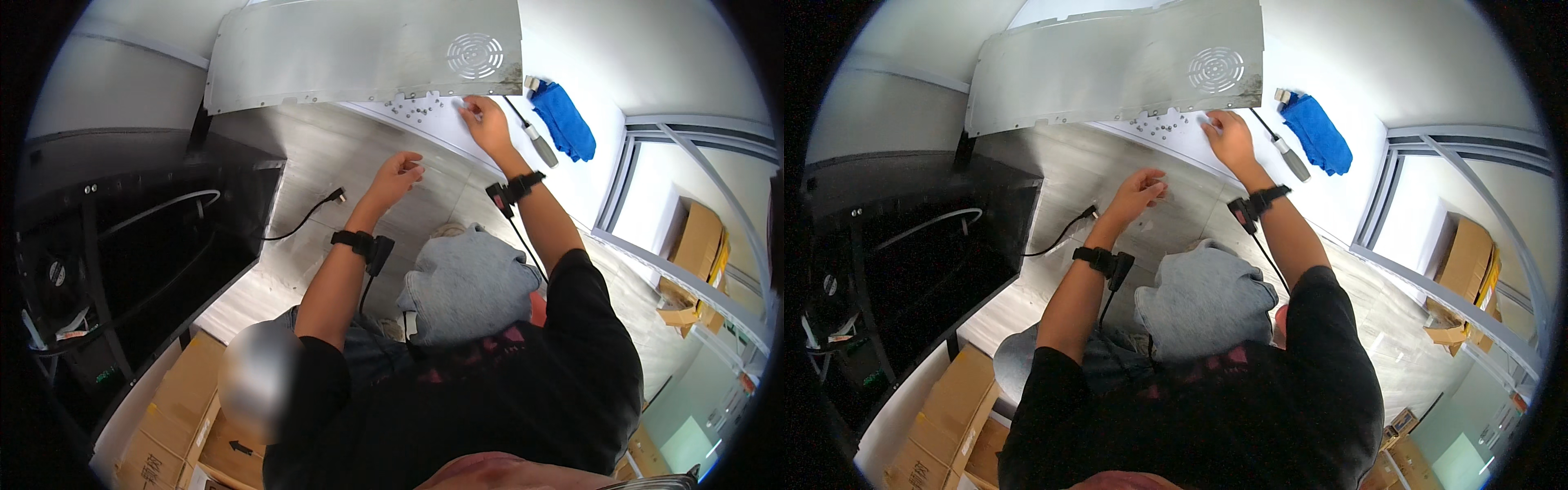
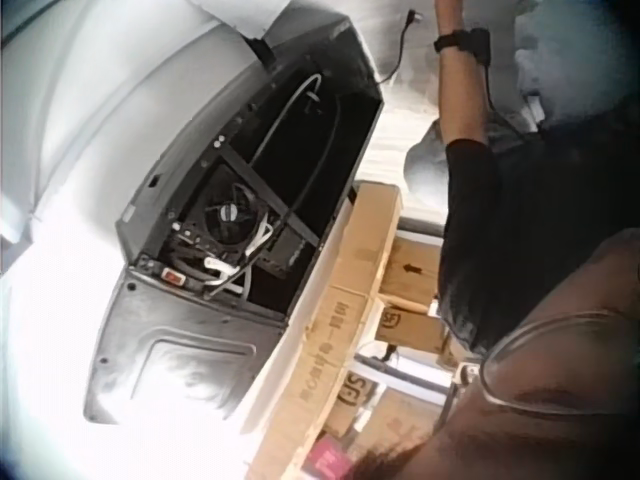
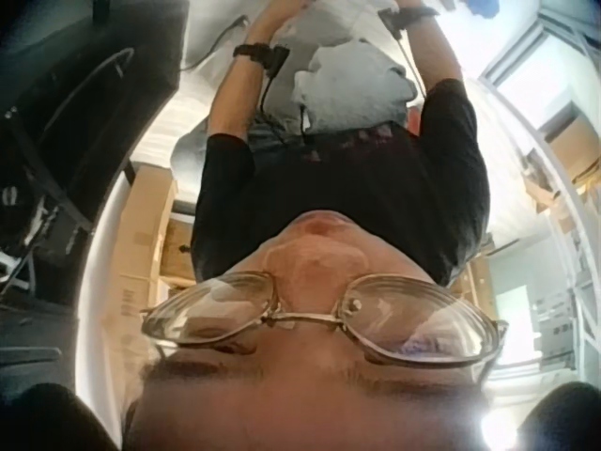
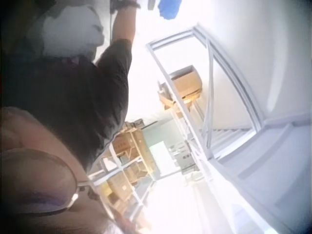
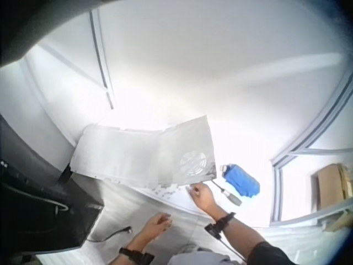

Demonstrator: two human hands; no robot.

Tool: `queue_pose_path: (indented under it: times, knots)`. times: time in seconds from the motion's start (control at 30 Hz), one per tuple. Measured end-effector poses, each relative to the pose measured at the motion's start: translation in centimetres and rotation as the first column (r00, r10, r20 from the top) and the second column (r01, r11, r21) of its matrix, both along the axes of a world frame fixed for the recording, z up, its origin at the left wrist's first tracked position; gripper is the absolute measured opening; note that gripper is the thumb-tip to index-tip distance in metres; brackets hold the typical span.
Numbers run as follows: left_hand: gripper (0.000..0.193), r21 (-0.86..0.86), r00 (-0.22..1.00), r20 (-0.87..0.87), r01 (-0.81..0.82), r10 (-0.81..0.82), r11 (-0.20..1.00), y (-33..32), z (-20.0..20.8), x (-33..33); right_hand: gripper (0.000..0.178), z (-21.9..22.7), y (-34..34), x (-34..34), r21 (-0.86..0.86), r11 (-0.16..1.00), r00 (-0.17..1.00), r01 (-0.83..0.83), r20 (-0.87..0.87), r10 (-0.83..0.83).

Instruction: The person wipes the underside of a black electronic device with a blue cloth, then uses a screwdriver to attach a beige casing to the device. The person secures the casing with screws and then attaches a metal backplate to the device.

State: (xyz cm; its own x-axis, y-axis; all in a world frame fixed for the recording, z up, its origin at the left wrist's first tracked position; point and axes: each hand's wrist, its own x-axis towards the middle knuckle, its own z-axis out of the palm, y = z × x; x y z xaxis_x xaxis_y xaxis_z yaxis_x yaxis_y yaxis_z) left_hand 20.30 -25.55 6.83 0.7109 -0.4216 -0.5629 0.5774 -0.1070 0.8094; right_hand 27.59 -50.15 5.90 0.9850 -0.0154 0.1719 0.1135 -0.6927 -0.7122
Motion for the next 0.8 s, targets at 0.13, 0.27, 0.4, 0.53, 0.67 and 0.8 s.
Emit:
queue_pose_path:
  times: [0.13,0.27,0.4,0.53,0.67,0.8]
  knots:
    - [0.034,0.015,0.996,-0.037,-0.086,0.087,0.996,1.8,0.0,-1.4,0.032,0.0,2.4,2.1,-0.166,0.985,0.992,-0.05,-0.126,0.029]
    - [0.034,0.03,0.992,-0.029,-0.119,0.12,0.992,2.7,-0.1,-1.9,0.031,-0.6,3.3,1.8,-0.231,0.972,0.994,-0.045,-0.106,0.021]
    - [0.033,0.035,0.987,-0.026,-0.156,0.157,0.987,2.2,0.2,-2.1,0.03,-2.0,3.1,1.9,-0.231,0.973,1.0,-0.024,-0.022,0.02]
    - [0.032,0.021,0.985,-0.028,-0.171,0.171,0.985,1.8,-0.6,-2.5,0.029,-2.4,3.8,2.1,-0.23,0.973,1.0,0.014,0.024,-0.008]
    - [0.031,0.017,0.984,-0.044,-0.172,0.172,0.985,1.9,-1.0,-2.8,0.024,-3.3,4.4,2.7,-0.321,0.946,0.999,0.047,0.032,-0.039]
    - [0.031,0.021,0.982,-0.042,-0.182,0.183,0.983,2.1,-0.7,-2.7,0.021,-3.4,4.7,3.0,-0.305,0.951,0.999,0.045,0.038,-0.035]
